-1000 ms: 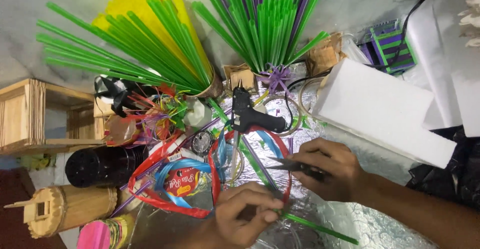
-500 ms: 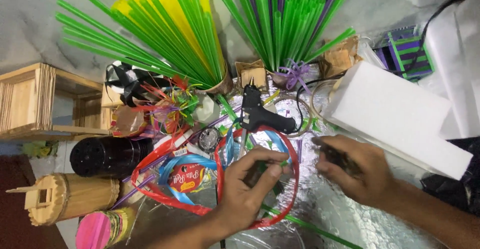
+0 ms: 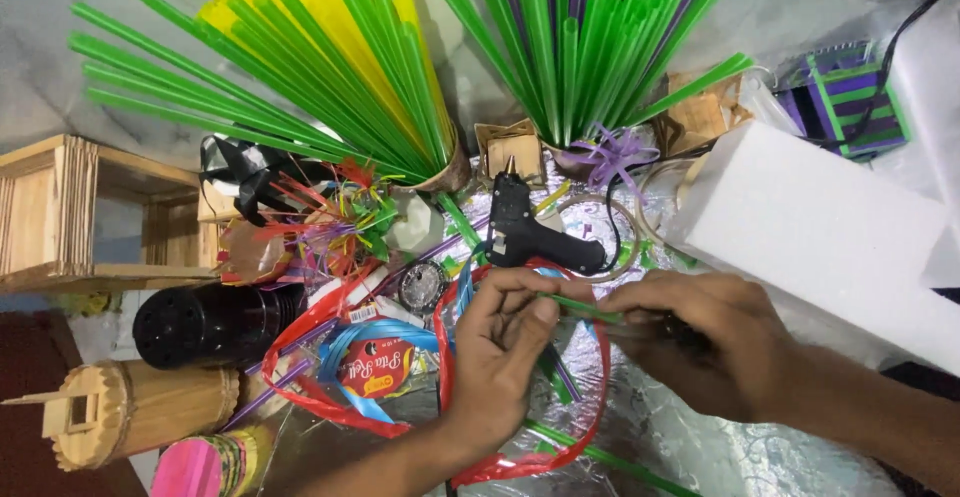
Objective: A person is seen crafting a decorative item by cutting green plastic straws into small segments and gluing them together using a hot glue gun.
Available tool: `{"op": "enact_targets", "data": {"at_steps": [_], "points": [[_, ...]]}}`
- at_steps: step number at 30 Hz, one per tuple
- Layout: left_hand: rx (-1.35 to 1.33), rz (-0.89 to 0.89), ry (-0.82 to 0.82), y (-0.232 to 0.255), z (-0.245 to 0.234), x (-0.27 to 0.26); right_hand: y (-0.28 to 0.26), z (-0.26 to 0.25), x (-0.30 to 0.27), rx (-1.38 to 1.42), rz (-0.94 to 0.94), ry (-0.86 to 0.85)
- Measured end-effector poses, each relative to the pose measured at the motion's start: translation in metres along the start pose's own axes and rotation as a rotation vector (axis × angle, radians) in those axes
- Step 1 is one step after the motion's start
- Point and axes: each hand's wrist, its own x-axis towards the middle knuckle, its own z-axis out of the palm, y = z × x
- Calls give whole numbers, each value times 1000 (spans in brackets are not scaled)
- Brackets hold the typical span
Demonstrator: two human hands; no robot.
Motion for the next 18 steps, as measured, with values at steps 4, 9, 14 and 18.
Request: {"op": "enact_targets", "data": {"at_steps": [4, 9, 14, 18], "points": [[38, 113, 4, -14, -5, -2, 9, 12, -6, -56, 133, 47], [-139, -33, -35, -20, -6, -3, 8, 3, 0, -34, -18, 118], [-131, 4, -67, -15, -7, -3, 13, -3, -6, -89, 129, 95], [-135, -37, -12, -13, -9, -2, 16, -1, -18, -52, 65, 28]]}}
